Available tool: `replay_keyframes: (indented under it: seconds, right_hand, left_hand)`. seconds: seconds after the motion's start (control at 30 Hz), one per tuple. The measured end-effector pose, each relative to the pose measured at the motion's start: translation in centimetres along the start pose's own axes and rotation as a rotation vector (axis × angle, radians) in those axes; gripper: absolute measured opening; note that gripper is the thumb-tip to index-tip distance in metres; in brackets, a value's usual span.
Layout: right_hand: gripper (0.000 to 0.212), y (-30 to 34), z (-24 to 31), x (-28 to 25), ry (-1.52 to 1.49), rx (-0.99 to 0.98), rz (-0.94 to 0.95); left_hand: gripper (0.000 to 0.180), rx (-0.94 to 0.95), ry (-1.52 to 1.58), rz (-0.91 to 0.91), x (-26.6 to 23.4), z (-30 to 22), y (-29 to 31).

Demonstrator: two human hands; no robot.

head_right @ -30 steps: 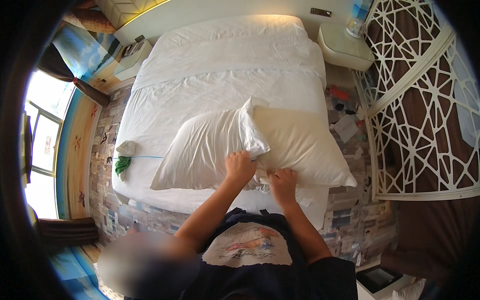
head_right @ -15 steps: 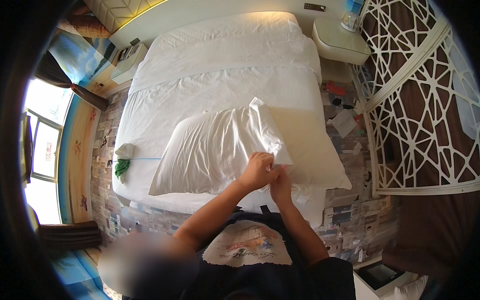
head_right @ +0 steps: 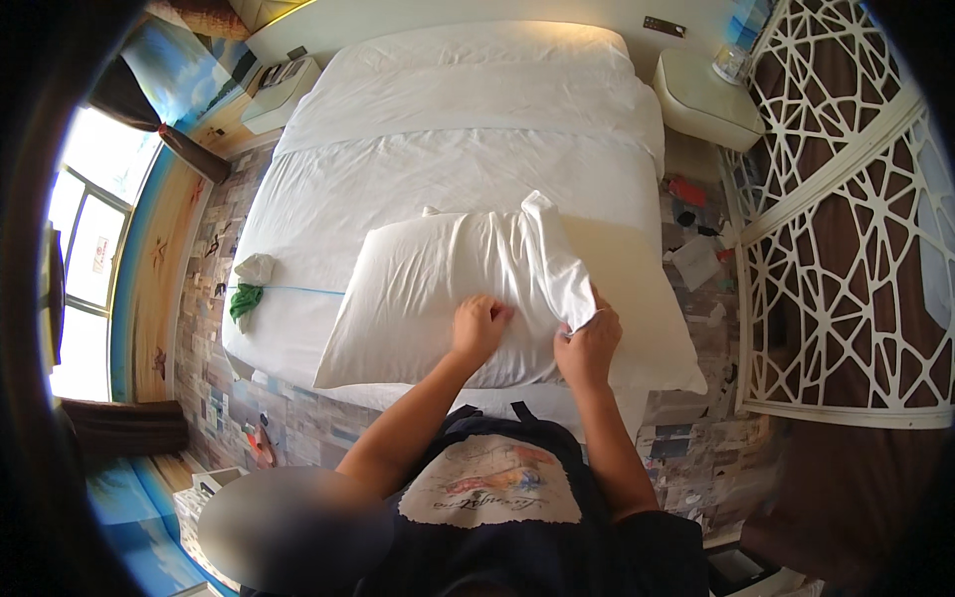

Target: The person places a white pillow on a bed and inserts it into a white pillowcase. They repeatedly adjust the case, pull the corners, and smooth the surface until the pillow is fully enclosed and aligned on the bed.

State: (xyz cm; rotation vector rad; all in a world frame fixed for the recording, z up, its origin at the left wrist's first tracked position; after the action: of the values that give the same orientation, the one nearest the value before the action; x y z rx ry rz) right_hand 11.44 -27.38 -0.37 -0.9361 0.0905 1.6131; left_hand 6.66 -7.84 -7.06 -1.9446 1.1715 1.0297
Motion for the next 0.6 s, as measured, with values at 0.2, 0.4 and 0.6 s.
replay_keyframes:
  seconds: [0.2,0.4,0.6]
  right_hand:
    - [0.076,-2.9,2.1,1.1,0.025,-0.179,0.187]
    - [0.034,-3.1,-1.2,6.8,0.259,0.049,0.161]
    - [0.018,-2.0,-8.8,-0.9,0.203,0.171,0.08]
  left_hand:
    - [0.015,0.04,0.088,0.144,2.3,-2.4,2.5]
    - [0.018,0.007,0.082,0.243,-0.4,-2.2,2.5]
    - [0.049,0.085,-0.22,-0.278,-2.9,-2.2,1.8]
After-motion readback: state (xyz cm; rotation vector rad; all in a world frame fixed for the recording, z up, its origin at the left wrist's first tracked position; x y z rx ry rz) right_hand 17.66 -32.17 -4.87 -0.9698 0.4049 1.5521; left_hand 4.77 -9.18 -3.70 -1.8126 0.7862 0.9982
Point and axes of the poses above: each hand's wrist, its own y-axis away from the middle knuckle, its own x-axis out of the palm, z = x × y, the point moved 2 cm from there along -y, towards the middle knuckle, and after that the axes turned 14 degrees about -y, right-handed, at the moved point
